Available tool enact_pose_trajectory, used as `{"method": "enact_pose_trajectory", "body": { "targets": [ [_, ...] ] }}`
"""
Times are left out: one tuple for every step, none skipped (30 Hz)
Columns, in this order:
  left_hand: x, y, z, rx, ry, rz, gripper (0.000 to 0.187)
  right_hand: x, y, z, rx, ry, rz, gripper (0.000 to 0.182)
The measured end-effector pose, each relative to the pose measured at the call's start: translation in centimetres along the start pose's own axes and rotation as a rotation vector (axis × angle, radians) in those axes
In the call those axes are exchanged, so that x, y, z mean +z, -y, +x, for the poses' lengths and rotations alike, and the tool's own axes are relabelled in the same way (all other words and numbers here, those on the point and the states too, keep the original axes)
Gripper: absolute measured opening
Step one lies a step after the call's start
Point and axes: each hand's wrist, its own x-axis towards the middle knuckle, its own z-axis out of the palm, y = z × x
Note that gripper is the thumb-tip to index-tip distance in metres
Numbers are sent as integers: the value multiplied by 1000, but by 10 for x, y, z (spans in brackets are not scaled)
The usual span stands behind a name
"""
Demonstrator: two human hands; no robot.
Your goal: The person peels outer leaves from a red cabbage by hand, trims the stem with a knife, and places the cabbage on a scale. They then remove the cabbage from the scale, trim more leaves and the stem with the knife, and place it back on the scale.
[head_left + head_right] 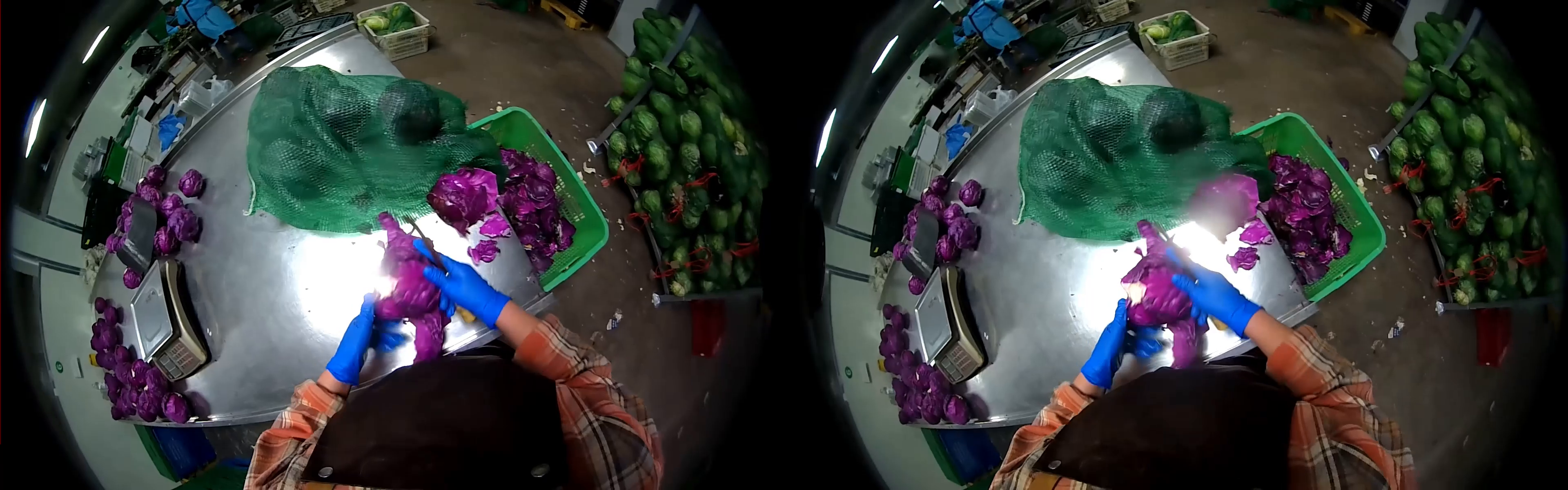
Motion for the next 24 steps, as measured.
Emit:
{"method": "enact_pose_trajectory", "body": {
  "targets": [
    [3,8,7,152,-142,205,71,-9,-7,4,-70,-31,1,53],
    [2,9,11,402,-167,179,70,-15,-14,7,-141,-60,3,50],
    [14,-17,1,420,-3,108,75,-17,-16,8,-216,-91,-10,47],
    [26,-43,-8,433,157,34,83,-17,-16,4,-194,-80,12,47],
    [31,-36,3,492,150,62,86,-18,-13,0,-174,-64,28,46],
    [35,-29,14,550,141,89,90,-20,-9,-1,-161,-47,38,46],
    [42,-25,23,608,130,116,95,-23,-12,0,-110,-64,38,45],
    [45,-26,25,629,114,145,98,-29,-14,-1,-104,-65,34,45],
    [45,-20,31,575,143,162,104,-34,-14,-6,-92,-67,30,45],
    [48,-20,31,626,139,221,105,-38,-16,-11,-76,-67,25,45],
    [51,-21,32,675,135,279,107,-40,-21,-11,-74,-96,5,49],
    [54,-24,32,728,130,337,108,-41,-14,-18,-93,-118,-48,51],
    [57,-28,30,690,121,319,112,-38,1,-27,-114,-138,-100,54],
    [60,-31,27,651,111,301,115,-37,9,-31,-137,-157,-152,56],
    [63,-35,24,651,89,321,116,-38,-28,-9,-380,-190,-268,60],
    [66,-37,23,650,67,345,118,-35,-35,-6,-474,-251,-380,60],
    [68,-36,25,738,30,431,120,-31,-38,-3,-567,-313,-492,60],
    [67,-34,27,745,33,456,119,-28,-42,1,-661,-375,-604,61],
    [65,-32,31,753,35,481,118,-36,-41,6,-605,-333,-513,59],
    [64,-29,35,762,37,505,117,-43,-39,10,-549,-299,-421,57],
    [61,-31,41,744,67,463,114,-54,-26,6,-297,-184,-218,54],
    [54,-37,38,644,173,357,111,-59,-19,3,-45,-69,-15,52],
    [45,-42,40,614,257,363,110,-59,-37,16,-60,-200,176,48],
    [37,-49,46,593,335,367,109,-56,-27,13,-112,-176,105,46]
  ]
}}
